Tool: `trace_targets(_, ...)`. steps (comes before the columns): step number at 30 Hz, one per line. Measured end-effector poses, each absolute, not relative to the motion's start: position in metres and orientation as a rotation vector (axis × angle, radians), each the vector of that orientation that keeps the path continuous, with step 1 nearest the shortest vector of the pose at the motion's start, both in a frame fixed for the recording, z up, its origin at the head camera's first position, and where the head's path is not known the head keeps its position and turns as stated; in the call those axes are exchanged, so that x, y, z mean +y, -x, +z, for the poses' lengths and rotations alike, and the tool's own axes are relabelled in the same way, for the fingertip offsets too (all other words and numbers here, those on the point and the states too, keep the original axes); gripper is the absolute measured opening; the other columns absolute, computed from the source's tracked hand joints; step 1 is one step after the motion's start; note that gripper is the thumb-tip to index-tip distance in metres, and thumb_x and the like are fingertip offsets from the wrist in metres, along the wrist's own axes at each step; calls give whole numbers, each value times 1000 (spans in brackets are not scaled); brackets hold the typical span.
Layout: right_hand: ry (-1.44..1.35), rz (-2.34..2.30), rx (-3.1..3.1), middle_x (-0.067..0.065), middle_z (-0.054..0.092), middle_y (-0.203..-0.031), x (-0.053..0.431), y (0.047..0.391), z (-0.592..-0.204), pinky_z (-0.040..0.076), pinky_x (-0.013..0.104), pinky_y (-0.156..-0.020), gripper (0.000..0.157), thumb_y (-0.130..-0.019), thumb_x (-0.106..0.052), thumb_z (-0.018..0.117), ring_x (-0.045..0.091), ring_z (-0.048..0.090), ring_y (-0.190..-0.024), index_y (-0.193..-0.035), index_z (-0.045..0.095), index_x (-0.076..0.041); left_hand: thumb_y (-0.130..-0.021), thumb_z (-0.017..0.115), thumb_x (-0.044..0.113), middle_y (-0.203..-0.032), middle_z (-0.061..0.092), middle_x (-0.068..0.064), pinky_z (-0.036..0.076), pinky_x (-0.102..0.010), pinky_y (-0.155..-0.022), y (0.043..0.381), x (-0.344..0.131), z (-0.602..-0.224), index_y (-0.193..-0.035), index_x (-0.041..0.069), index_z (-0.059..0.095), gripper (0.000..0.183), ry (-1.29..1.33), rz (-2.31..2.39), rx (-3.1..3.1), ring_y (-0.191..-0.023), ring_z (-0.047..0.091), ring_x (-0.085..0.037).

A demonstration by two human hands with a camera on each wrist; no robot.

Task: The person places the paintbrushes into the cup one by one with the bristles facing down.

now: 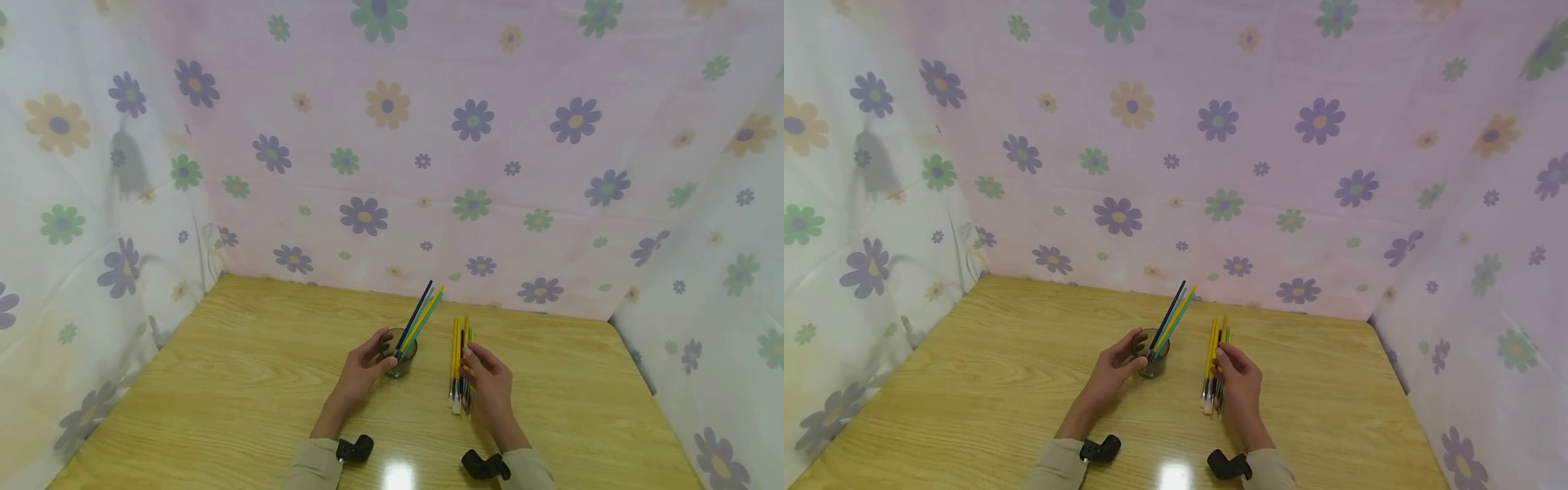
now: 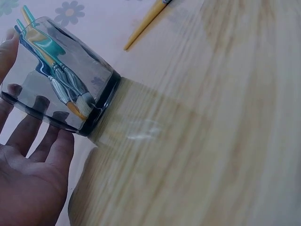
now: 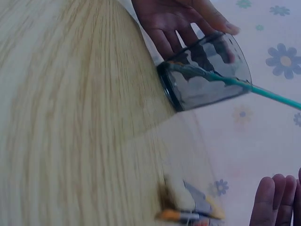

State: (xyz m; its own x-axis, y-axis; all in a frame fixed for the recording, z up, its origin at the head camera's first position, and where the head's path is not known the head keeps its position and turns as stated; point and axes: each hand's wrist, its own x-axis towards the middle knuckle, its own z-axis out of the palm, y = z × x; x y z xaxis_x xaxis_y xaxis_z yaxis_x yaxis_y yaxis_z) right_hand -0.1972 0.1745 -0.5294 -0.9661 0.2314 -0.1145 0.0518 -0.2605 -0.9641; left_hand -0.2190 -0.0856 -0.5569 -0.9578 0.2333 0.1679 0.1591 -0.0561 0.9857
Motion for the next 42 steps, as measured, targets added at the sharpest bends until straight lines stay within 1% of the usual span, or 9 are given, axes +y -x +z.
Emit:
trace_targets(3, 405, 2366, -1847, -3, 70, -104, 183, 195, -532, 61, 30, -89, 44, -101, -18, 66, 11, 68, -92, -138, 58, 4, -99, 68, 10, -155, 45, -22, 33, -54, -121, 220, -86, -559, -158, 1, 32, 70, -455, 2190, 2147, -145, 42, -38)
trace_targets(8, 507, 2399, -1818, -4, 70, -107, 199, 193, -535, 61, 27, -89, 46, -102, -15, 64, 10, 69, -93, -143, 53, 4, -99, 68, 13, -155, 45, -21, 33, -54, -121, 219, -85, -561, -158, 2, 33, 70, -453, 2177, 2152, -145, 42, -38)
trace_targets(10, 546, 2421, -1809, -3, 70, -105, 204, 193, -536, 61, 26, -88, 47, -102, -14, 63, 9, 69, -91, -144, 52, 4, -99, 68, 12, -156, 45, -20, 32, -52, -122, 218, -85, -561, -158, 3, 34, 69, -434, 2180, 2138, -145, 42, -36)
trace_targets(16, 587, 2390, -1840, -2, 72, -100, 214, 196, -539, 62, 26, -84, 47, -102, -10, 62, 7, 71, -88, -145, 49, 7, -98, 68, 9, -155, 46, -18, 32, -53, -122, 218, -84, -560, -158, 4, 36, 68, -408, 2204, 2123, -145, 42, -35)
trace_targets(24, 559, 2347, -2013, 2, 74, -95, 222, 203, -542, 63, 26, -77, 44, -102, -8, 62, 9, 73, -83, -140, 52, 11, -98, 69, 10, -155, 47, -17, 32, -52, -122, 218, -85, -560, -157, 6, 38, 67, -402, 2190, 2139, -144, 43, -36)
trace_targets(30, 489, 2269, -2230, 9, 74, -99, 227, 209, -541, 63, 25, -76, 38, -101, -5, 62, 12, 73, -85, -134, 56, 12, -98, 68, 10, -155, 47, -17, 33, -53, -121, 220, -85, -559, -157, 6, 39, 66, -405, 2195, 2141, -144, 44, -36)
trace_targets(36, 396, 2083, -2369, 17, 74, -98, 225, 213, -542, 62, 26, -69, 35, -94, -3, 71, 16, 72, -79, -123, 62, 14, -98, 69, 9, -156, 46, -18, 33, -52, -122, 219, -83, -558, -157, 5, 37, 67, -404, 2205, 2129, -144, 43, -37)
trace_targets(39, 391, 2000, -2410, 16, 74, -93, 224, 214, -543, 61, 26, -65, 32, -89, -2, 75, 16, 71, -76, -116, 66, 13, -98, 68, 8, -156, 46, -18, 33, -52, -121, 218, -83, -558, -157, 5, 38, 67, -409, 2190, 2144, -144, 43, -37)
trace_targets(42, 375, 1964, -2438, 15, 73, -92, 222, 214, -542, 62, 27, -65, 33, -87, -3, 78, 17, 71, -76, -114, 67, 13, -98, 68, 9, -155, 46, -18, 33, -52, -121, 218, -83, -558, -157, 6, 38, 66, -410, 2182, 2156, -144, 43, -37)
